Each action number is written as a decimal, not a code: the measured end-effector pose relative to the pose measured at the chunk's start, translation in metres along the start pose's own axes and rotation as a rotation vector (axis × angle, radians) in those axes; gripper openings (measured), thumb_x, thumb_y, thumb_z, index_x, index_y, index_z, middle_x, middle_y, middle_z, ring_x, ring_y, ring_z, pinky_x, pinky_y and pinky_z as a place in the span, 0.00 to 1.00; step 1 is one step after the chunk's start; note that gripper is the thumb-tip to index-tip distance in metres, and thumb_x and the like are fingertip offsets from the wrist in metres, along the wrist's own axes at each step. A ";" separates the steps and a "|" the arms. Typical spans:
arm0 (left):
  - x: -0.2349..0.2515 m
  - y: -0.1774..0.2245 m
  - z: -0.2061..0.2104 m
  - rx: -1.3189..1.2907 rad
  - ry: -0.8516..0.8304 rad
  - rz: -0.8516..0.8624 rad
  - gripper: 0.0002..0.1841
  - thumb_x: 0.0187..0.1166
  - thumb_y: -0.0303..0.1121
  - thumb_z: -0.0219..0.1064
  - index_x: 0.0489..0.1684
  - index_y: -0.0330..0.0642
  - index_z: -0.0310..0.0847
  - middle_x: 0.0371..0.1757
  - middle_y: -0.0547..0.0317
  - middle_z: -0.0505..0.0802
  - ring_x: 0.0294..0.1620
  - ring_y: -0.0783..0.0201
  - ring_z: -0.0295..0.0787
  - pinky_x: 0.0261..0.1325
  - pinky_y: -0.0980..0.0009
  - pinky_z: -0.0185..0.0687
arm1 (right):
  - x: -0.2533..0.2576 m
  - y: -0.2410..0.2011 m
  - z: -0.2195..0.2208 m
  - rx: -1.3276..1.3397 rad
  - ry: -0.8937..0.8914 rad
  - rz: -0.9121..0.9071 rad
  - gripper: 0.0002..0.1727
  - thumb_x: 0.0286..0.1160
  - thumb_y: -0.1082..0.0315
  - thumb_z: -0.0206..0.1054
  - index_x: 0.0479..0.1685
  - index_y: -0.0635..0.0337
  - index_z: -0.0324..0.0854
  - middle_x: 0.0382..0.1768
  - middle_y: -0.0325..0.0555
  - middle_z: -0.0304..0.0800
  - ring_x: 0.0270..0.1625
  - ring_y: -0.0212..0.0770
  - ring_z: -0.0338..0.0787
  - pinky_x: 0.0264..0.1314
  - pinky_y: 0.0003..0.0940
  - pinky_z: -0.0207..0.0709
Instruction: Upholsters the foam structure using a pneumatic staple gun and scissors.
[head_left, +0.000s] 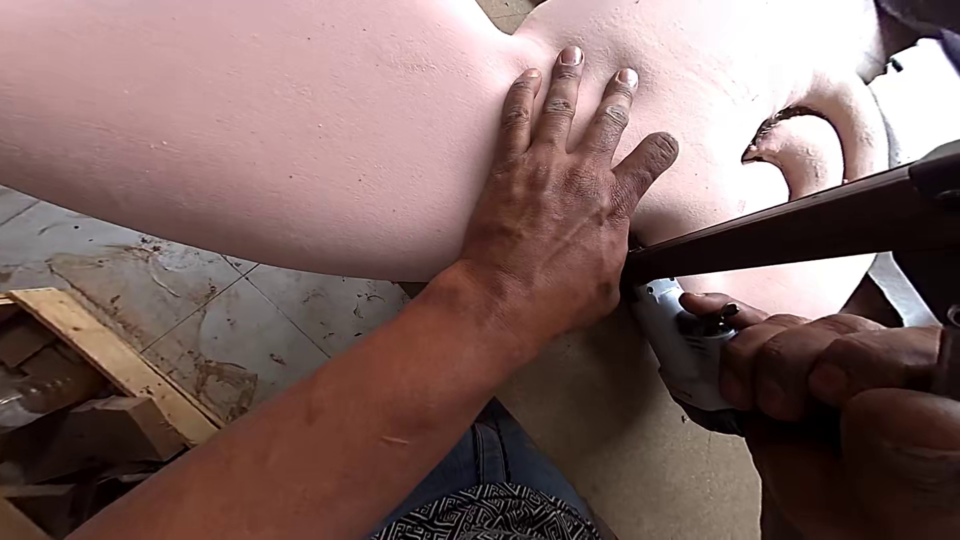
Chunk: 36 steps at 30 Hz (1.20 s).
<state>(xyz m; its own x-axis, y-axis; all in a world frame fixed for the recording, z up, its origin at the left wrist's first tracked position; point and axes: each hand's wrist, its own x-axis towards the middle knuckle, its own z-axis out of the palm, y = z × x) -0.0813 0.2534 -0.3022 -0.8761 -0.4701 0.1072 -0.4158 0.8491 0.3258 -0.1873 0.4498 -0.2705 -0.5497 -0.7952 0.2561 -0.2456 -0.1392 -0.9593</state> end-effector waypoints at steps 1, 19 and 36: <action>0.000 0.000 0.000 0.000 -0.004 -0.003 0.38 0.62 0.53 0.65 0.84 0.68 0.72 0.95 0.48 0.61 0.95 0.34 0.45 0.90 0.31 0.33 | 0.000 -0.001 0.000 -0.003 0.000 0.005 0.16 0.81 0.49 0.69 0.29 0.46 0.77 0.16 0.30 0.77 0.22 0.33 0.84 0.51 0.45 0.93; 0.000 -0.003 0.000 0.008 0.002 0.019 0.37 0.63 0.53 0.65 0.82 0.65 0.73 0.94 0.49 0.62 0.95 0.34 0.47 0.90 0.33 0.36 | 0.004 -0.001 -0.006 0.020 -0.044 0.028 0.16 0.81 0.50 0.69 0.28 0.45 0.77 0.15 0.30 0.76 0.21 0.34 0.83 0.52 0.48 0.92; -0.002 -0.005 -0.007 -0.003 -0.046 0.039 0.40 0.59 0.50 0.68 0.83 0.62 0.72 0.96 0.50 0.59 0.96 0.36 0.44 0.92 0.37 0.34 | 0.013 0.005 -0.021 0.115 -0.191 0.021 0.15 0.82 0.50 0.67 0.29 0.45 0.78 0.17 0.30 0.76 0.23 0.33 0.83 0.53 0.47 0.91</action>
<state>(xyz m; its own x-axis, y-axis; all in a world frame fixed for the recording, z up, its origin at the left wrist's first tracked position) -0.0754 0.2486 -0.2972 -0.9019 -0.4252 0.0764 -0.3806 0.8657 0.3251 -0.2123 0.4516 -0.2694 -0.3899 -0.8943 0.2196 -0.1374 -0.1793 -0.9742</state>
